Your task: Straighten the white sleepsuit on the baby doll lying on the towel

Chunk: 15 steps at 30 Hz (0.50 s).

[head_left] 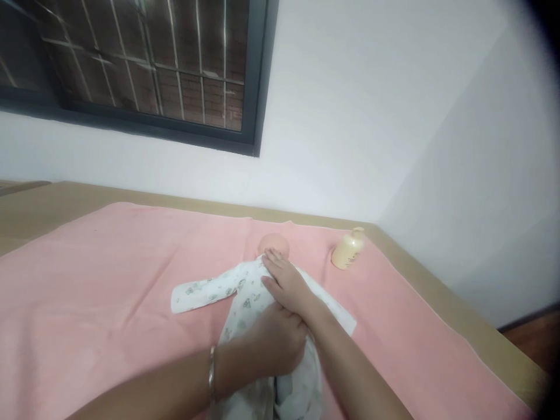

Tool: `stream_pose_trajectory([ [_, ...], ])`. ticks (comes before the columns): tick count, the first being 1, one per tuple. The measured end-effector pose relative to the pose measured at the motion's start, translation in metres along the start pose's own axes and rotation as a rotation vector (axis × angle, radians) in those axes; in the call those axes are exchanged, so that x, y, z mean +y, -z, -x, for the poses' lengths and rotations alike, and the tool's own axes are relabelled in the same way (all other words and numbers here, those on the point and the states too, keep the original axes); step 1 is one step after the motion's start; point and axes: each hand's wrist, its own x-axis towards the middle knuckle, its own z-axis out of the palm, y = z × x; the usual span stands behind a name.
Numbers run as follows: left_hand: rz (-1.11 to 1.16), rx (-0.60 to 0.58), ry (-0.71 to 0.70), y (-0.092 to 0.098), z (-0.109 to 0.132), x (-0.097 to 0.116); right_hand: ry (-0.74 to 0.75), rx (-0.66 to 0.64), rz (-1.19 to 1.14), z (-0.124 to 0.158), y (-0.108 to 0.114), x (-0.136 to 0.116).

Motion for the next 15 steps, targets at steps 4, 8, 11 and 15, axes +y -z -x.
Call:
stream_pose_trajectory([
  [4,-0.002,0.002,-0.007,0.0007,-0.0007,0.0001,0.012,-0.007,0.002,-0.0003,0.0001,-0.0006],
  [8,-0.027,-0.006,-0.013,0.0024,-0.0010,0.0001,0.013,-0.003,-0.011,0.0004,0.0005,-0.0011],
  [11,-0.025,-0.018,-0.018,0.0042,-0.0015,0.0004,0.009,0.020,-0.018,0.0012,0.0003,-0.0009],
  [15,-0.047,-0.038,-0.009,0.0064,-0.0026,0.0014,0.013,-0.015,-0.025,0.0016,0.0011,-0.0026],
])
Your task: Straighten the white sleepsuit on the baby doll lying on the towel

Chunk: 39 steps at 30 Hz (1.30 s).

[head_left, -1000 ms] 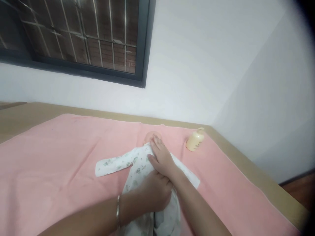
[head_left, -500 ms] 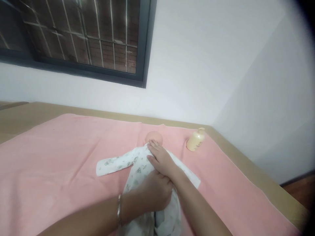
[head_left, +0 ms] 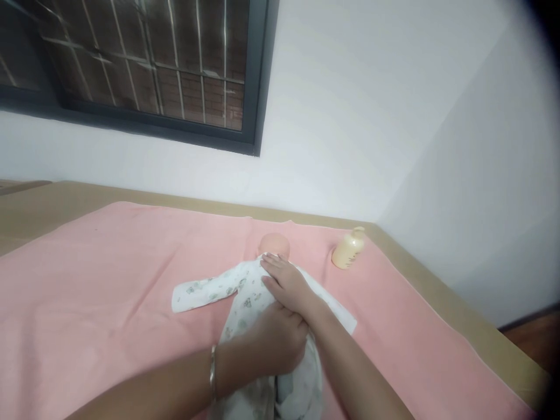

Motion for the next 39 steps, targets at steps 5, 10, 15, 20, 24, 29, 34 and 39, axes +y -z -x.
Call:
stream_pose_trajectory([
  [5,0.039,0.027,0.016,0.0007,-0.0003,0.0006,-0.002,-0.011,0.023,-0.0009,0.0021,-0.0022],
  [10,0.039,0.026,0.009,-0.0009,0.0012,0.0006,-0.017,-0.002,0.030,-0.0011,0.0015,-0.0009],
  [15,0.030,0.026,0.004,-0.0048,0.0016,-0.0001,-0.021,-0.035,0.019,-0.0013,0.0009,0.0003],
  [20,0.047,0.040,-0.003,-0.0049,0.0014,-0.0005,-0.019,0.018,0.024,-0.0010,0.0008,0.0006],
  [24,0.022,0.045,0.003,-0.0046,0.0010,-0.0002,0.009,0.006,-0.007,-0.0006,0.0005,0.0003],
  [29,0.035,0.056,0.001,-0.0046,0.0012,0.0001,0.016,0.069,-0.006,-0.0006,0.0004,-0.0001],
  [34,0.014,0.036,0.004,-0.0035,0.0025,0.0000,0.031,0.053,-0.012,-0.0006,0.0009,-0.0010],
  [39,0.020,0.056,-0.005,-0.0043,0.0018,0.0001,0.030,0.083,0.019,-0.0008,0.0012,-0.0014],
])
